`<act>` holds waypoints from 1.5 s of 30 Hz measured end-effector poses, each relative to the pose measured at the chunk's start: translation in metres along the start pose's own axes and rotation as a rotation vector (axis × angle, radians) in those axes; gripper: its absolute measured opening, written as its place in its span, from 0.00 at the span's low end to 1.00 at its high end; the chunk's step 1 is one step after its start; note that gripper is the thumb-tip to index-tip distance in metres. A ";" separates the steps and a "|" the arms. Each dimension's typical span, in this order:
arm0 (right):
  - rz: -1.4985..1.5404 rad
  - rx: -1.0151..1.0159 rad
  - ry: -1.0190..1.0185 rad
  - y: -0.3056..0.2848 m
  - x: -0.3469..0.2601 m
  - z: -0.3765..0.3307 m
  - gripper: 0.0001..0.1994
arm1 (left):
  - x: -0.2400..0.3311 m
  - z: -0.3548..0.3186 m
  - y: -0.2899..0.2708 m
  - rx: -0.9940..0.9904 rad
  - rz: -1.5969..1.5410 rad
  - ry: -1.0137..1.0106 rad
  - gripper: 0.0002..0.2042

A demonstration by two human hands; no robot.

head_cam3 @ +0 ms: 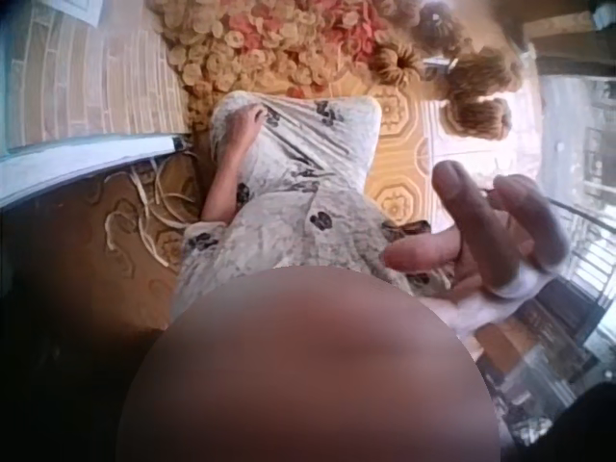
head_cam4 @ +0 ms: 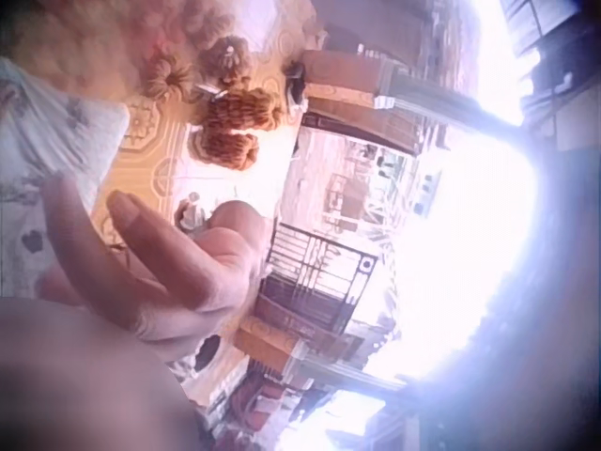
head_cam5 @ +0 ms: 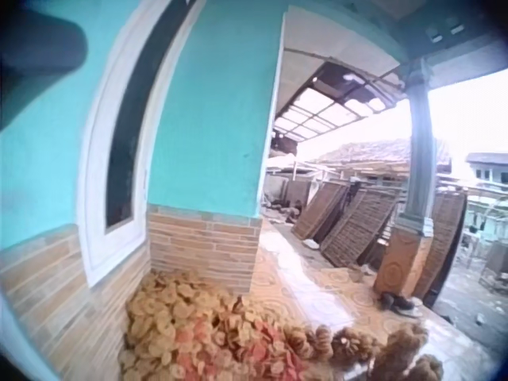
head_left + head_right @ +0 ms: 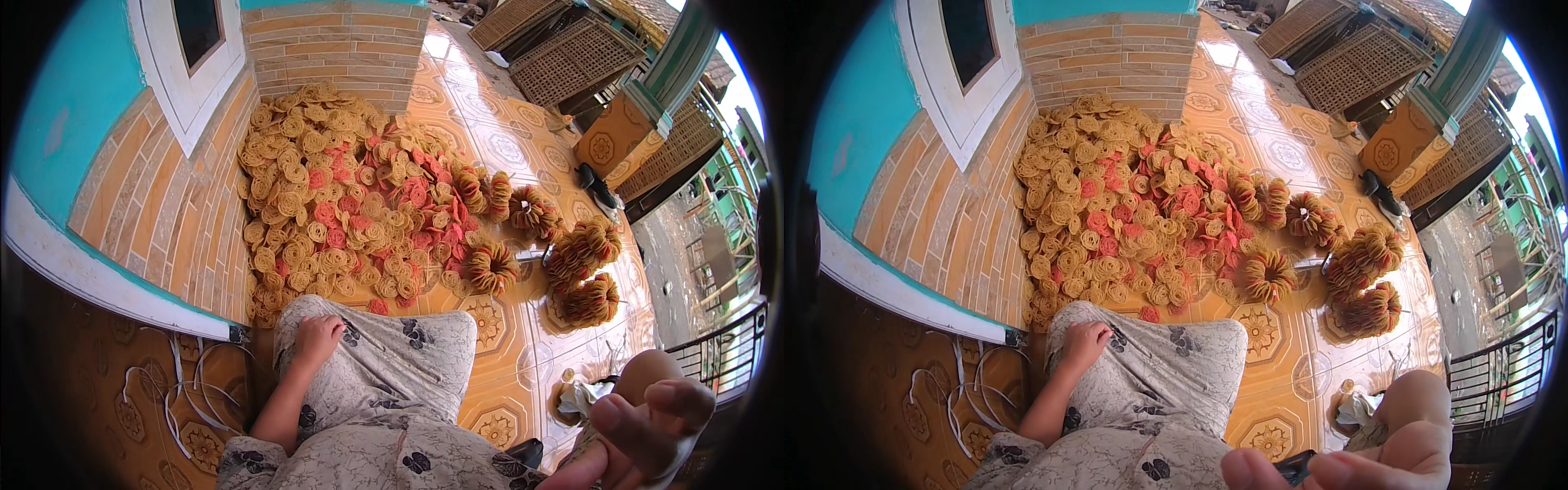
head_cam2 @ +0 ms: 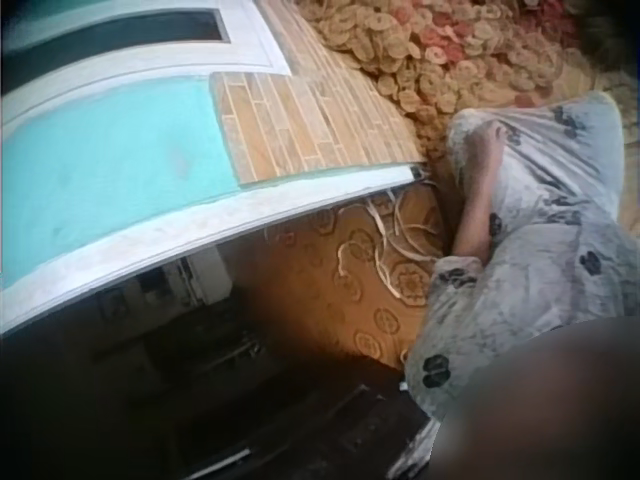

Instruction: The person sits on a tiled floor and assembles small coiled decorative items by hand. They pick up individual coils, thread a white string through them, and place the finished units into a growing bundle on the floor.

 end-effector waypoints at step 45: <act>-0.198 0.217 0.333 -0.030 0.010 0.050 0.22 | -0.004 -0.001 -0.005 0.057 0.008 0.039 0.11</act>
Point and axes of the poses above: each hand's wrist, its own z-axis towards the middle knuckle, its own y-axis out of the palm, x = y × z, the point moved 8 cm from there along z, towards the middle knuckle, and after that the axes turned 7 degrees about -z, right-handed, at the moved point
